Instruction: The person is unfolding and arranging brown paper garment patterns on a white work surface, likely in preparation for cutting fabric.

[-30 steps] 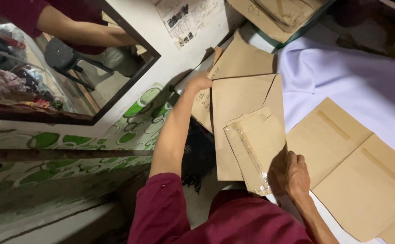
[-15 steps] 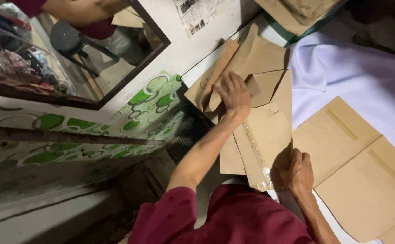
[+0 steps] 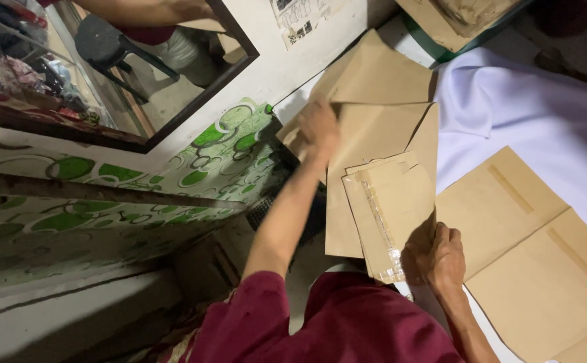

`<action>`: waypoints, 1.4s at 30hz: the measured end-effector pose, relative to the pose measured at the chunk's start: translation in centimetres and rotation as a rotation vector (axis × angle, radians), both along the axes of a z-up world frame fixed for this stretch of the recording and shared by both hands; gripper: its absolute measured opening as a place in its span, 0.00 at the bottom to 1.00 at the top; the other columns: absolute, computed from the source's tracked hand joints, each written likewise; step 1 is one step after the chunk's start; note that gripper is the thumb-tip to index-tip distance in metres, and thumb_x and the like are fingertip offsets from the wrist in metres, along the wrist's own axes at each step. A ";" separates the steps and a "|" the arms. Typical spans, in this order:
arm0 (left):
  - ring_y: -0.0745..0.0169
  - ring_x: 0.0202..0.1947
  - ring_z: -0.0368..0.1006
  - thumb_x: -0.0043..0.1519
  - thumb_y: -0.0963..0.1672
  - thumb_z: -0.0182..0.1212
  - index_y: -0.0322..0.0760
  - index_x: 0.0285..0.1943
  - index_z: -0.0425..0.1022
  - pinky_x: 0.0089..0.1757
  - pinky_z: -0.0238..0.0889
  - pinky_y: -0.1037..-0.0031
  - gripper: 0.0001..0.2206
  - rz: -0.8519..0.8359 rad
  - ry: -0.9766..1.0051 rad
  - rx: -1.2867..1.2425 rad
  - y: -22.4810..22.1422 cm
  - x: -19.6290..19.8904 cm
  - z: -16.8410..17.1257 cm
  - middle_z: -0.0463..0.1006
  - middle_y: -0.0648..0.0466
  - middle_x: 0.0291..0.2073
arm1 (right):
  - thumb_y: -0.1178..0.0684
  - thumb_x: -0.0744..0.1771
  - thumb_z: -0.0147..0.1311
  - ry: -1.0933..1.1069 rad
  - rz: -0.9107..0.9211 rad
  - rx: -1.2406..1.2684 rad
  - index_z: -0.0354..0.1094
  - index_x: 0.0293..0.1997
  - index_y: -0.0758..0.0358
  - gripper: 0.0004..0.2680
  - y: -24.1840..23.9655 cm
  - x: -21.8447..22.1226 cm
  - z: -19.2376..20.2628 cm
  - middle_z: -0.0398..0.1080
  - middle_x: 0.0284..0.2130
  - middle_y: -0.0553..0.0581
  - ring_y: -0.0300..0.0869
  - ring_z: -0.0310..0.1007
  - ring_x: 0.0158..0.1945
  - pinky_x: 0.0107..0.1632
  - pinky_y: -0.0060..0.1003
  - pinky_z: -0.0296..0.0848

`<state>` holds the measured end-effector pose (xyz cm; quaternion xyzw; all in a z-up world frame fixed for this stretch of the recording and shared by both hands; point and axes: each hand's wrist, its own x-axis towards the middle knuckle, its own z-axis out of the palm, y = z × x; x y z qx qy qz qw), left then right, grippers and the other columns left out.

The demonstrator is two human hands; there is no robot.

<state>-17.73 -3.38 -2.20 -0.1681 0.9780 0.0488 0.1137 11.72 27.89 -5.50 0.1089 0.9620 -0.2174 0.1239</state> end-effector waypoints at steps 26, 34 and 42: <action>0.35 0.67 0.59 0.56 0.53 0.74 0.28 0.71 0.54 0.66 0.53 0.50 0.41 0.540 0.709 0.778 -8.6 10.3 -6.4 0.60 0.33 0.63 | 0.39 0.59 0.69 -0.031 -0.002 0.044 0.60 0.59 0.67 0.29 -0.8 -0.8 2.6 0.61 0.50 0.67 0.70 0.74 0.50 0.50 0.61 0.79; 0.58 0.07 0.64 0.64 0.59 0.59 0.34 0.36 0.66 0.10 0.55 0.72 0.25 0.654 0.297 1.262 -1.1 22.9 -6.5 0.70 0.46 0.17 | 0.34 0.60 0.68 0.009 -0.070 0.007 0.61 0.58 0.64 0.29 0.2 -1.0 1.0 0.63 0.45 0.63 0.66 0.75 0.48 0.49 0.61 0.78; 0.58 0.45 0.79 0.63 0.49 0.69 0.33 0.57 0.79 0.43 0.75 0.65 0.19 0.454 0.020 1.458 1.8 26.6 1.8 0.82 0.46 0.44 | 0.48 0.58 0.73 -0.187 -0.346 -0.695 0.71 0.57 0.75 0.26 -4.9 -3.5 11.6 0.75 0.35 0.78 0.61 0.77 0.42 0.43 0.53 0.76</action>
